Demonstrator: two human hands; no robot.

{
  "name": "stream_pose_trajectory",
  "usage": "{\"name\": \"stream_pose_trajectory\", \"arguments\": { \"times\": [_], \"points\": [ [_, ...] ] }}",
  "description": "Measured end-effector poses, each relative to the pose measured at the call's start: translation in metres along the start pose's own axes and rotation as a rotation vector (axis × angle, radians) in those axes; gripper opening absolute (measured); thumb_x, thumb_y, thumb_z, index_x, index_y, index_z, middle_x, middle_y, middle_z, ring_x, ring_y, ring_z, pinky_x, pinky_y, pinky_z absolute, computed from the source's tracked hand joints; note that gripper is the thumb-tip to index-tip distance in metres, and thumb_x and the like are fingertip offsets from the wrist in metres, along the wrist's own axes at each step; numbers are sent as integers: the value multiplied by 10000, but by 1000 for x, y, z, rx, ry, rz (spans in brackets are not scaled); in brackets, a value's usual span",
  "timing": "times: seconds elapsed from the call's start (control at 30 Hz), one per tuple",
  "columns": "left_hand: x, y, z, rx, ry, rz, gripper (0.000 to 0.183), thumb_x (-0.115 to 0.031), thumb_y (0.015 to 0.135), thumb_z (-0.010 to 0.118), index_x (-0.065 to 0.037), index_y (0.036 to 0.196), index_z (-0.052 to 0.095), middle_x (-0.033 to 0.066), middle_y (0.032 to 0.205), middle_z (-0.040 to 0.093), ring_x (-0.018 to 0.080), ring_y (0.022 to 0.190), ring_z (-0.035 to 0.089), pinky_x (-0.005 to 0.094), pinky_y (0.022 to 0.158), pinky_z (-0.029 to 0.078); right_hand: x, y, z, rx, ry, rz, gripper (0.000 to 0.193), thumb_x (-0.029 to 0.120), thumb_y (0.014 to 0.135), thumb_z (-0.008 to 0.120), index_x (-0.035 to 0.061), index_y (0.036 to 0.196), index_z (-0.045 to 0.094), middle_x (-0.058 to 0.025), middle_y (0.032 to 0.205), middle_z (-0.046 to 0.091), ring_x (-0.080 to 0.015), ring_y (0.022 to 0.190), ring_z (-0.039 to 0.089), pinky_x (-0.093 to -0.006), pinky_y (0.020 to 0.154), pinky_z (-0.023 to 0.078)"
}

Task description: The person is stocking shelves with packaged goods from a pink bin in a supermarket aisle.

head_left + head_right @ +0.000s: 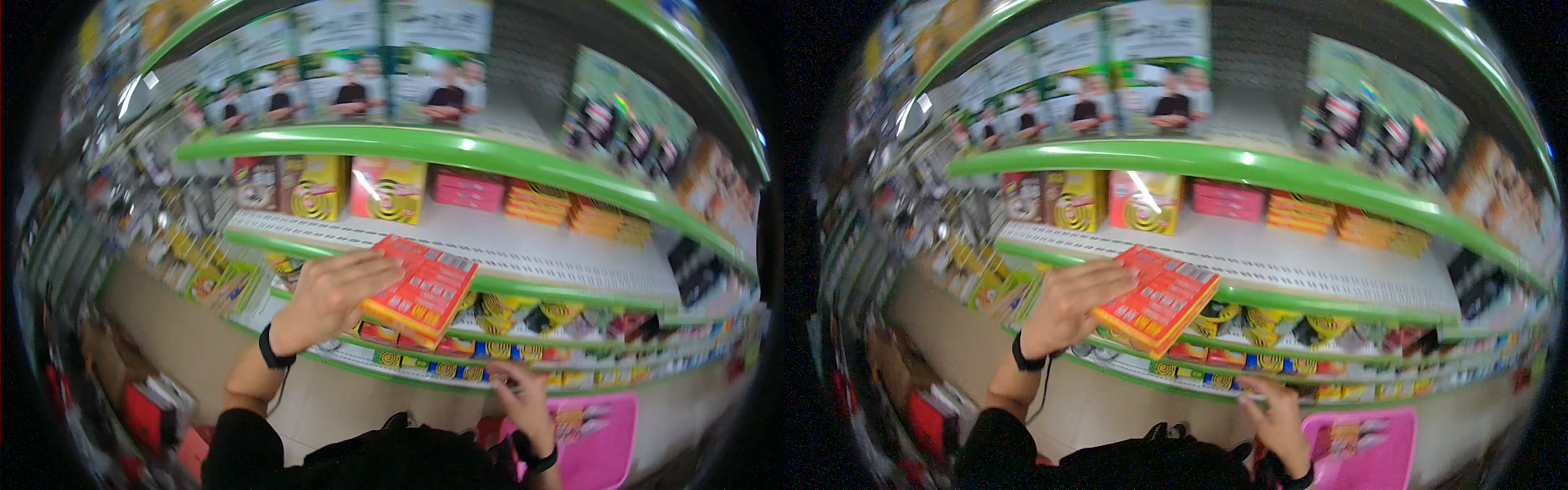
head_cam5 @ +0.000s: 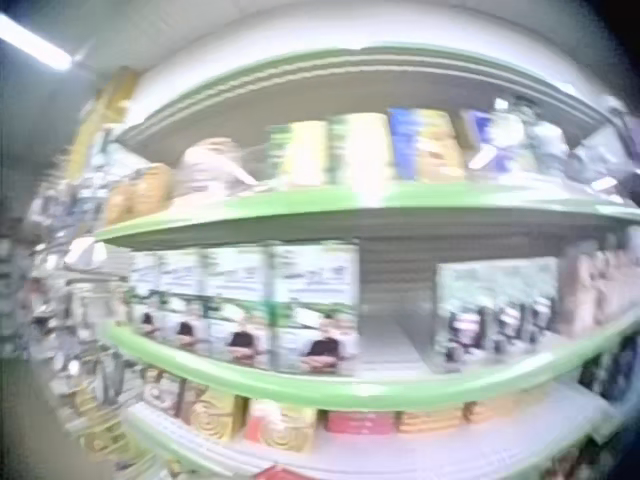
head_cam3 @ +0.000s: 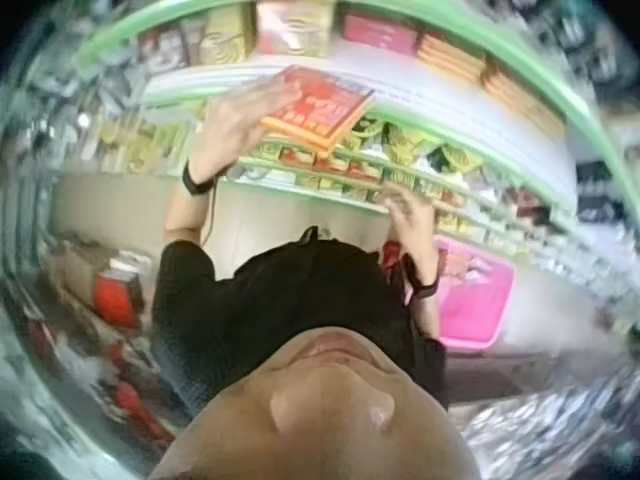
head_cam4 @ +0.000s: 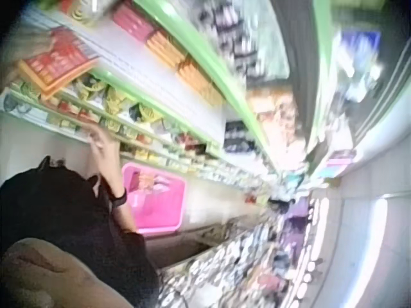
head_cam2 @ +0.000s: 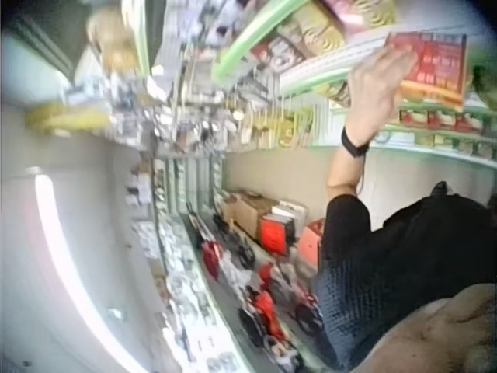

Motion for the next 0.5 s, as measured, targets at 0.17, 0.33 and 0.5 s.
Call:
{"name": "stream_pose_trajectory", "arguments": {
  "times": [0.17, 0.33, 0.5],
  "points": [
    [-45, 23, 53, 190, -258, 192, 517, 39, 600, 615, -72, 1097, 702, 87, 1119, 703, 285, 1022, 670, 378, 821, 568, -23, -31, -43, -391, 150, 217, 267, 62, 860, 650, -6, 1118, 662, -146, 982, 721, -202, 846, 688, -317, 794, 533],
    [-92, 49, 153, 505, -422, 394, 492, 39, 631, 628, -55, 1113, 675, 83, 1139, 691, 273, 1051, 649, 375, 768, 551, -55, -37, -60, -610, 332, 359, 311, 161, 916, 622, -17, 1171, 628, -189, 1014, 698, -261, 908, 684, -361, 794, 539],
    [-150, 45, 255, 702, -505, 624, 377, -5, 710, 618, -53, 1083, 648, 80, 1106, 678, 262, 1013, 628, 390, 751, 528, -72, -87, -63, -455, 124, 498, 429, 317, 939, 598, -13, 1214, 603, -236, 1110, 656, -390, 979, 658, -430, 874, 521]
  ]
}}
Point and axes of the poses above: each hand's wrist, its own y-axis towards the middle knuckle, its own z-axis out of the palm, x = y × z, the point moved 4 cm from there along y, towards the middle knuckle
